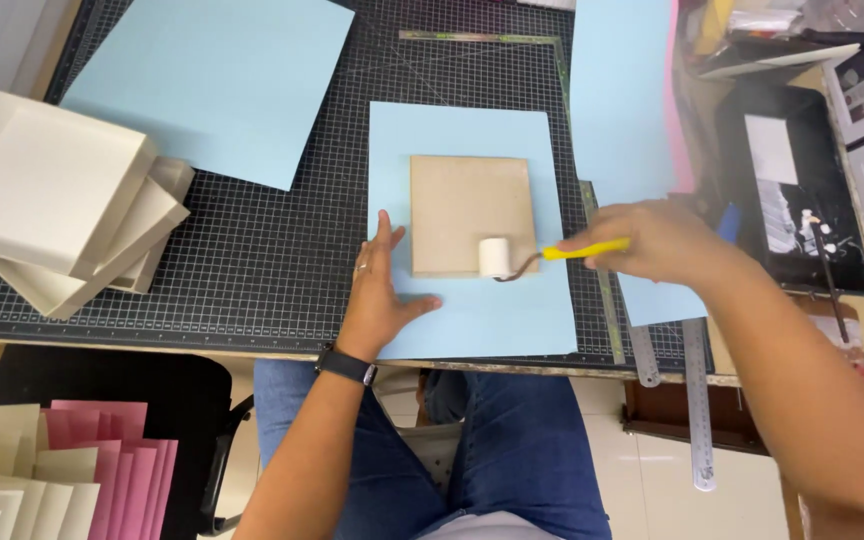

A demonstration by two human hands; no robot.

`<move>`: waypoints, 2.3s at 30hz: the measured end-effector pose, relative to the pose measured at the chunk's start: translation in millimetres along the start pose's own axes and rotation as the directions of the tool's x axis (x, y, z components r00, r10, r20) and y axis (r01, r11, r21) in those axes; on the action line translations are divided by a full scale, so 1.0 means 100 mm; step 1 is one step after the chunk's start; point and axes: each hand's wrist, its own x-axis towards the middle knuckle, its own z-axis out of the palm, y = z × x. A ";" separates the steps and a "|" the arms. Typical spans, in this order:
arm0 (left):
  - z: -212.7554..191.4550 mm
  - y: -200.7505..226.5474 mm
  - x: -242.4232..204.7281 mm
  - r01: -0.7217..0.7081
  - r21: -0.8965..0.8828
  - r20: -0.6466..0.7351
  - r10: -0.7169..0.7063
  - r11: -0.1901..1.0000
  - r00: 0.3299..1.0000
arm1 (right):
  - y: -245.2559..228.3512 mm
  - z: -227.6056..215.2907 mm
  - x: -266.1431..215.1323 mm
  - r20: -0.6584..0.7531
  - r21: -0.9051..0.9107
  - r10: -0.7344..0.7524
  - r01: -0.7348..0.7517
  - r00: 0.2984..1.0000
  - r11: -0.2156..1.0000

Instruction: Wrapping a cardboard box with paper using glue and a creasing tool

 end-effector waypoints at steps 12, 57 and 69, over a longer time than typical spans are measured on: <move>0.03 0.06 -0.01 -0.018 0.082 -0.024 0.020 0.996 1.000 | -0.74 -0.28 -0.96 -0.109 0.192 0.461 -0.436 0.881 0.879; -0.05 0.29 0.05 0.101 0.211 0.024 -0.109 0.972 0.994 | 0.17 -0.72 1.54 -0.039 0.285 -0.054 0.063 0.998 0.957; -0.03 0.23 0.02 0.055 0.200 -0.011 -0.054 0.978 0.998 | -0.19 -0.85 1.63 -0.007 0.242 -0.062 0.062 0.998 0.968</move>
